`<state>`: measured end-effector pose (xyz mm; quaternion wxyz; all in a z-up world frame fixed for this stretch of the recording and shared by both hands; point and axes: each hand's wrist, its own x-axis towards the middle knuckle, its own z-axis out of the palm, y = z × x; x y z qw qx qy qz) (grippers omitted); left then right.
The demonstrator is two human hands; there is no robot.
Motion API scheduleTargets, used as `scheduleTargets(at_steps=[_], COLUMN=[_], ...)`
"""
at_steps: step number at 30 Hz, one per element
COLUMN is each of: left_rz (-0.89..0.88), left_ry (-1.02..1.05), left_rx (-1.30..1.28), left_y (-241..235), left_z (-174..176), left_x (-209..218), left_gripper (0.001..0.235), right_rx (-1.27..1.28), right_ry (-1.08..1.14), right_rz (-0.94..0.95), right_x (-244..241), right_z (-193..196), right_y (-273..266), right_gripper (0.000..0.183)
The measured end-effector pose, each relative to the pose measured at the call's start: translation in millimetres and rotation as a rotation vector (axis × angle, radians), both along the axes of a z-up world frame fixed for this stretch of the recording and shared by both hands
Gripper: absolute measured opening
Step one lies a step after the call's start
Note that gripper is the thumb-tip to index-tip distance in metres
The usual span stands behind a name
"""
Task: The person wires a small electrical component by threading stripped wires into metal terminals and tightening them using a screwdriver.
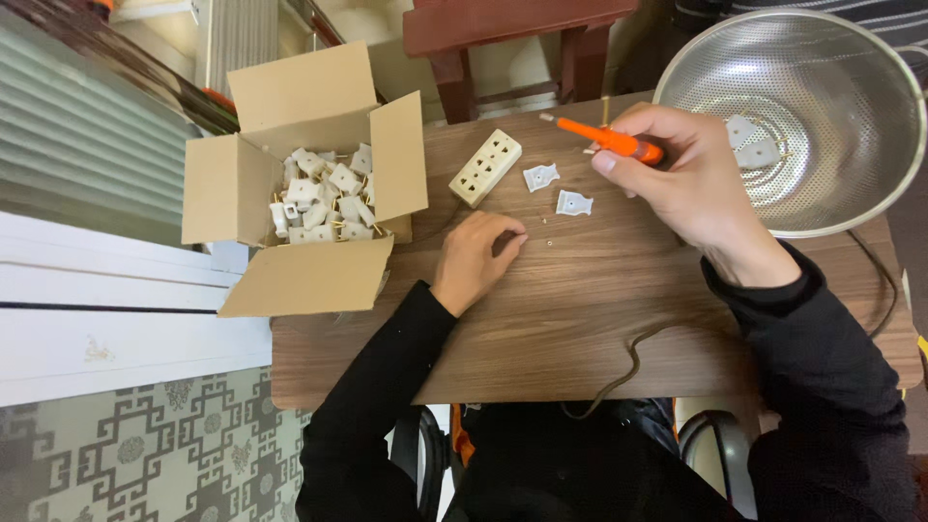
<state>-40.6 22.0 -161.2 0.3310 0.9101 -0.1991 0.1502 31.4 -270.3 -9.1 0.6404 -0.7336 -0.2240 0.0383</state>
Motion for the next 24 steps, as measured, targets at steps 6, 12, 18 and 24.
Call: scheduleTargets(at_steps=[6,12,18,24], left_rz=[0.003,-0.140,-0.097,-0.036], left_ry=[0.329,0.397,0.406,0.451], left_rx=[-0.419,-0.854,-0.953,-0.944], left_y=[-15.7,-28.4,-27.2,-24.1], left_z=[74.0,105.5,114.0,106.2], left_x=[3.0,18.7,23.3,28.9], left_gripper=[0.008,0.011,0.014,0.024], right_rx=[-0.056,-0.067,-0.030,-0.057], right_ry=[-0.001,0.013,-0.037,-0.004], right_rz=[0.052,0.045,0.010,-0.014], right_x=[-1.8,-4.8,0.3,2.2], right_z=[6.2,9.6,0.5,-1.7], right_y=[-3.2,-6.0,-5.2,-0.9], right_gripper=[0.012,0.013,0.008,0.007])
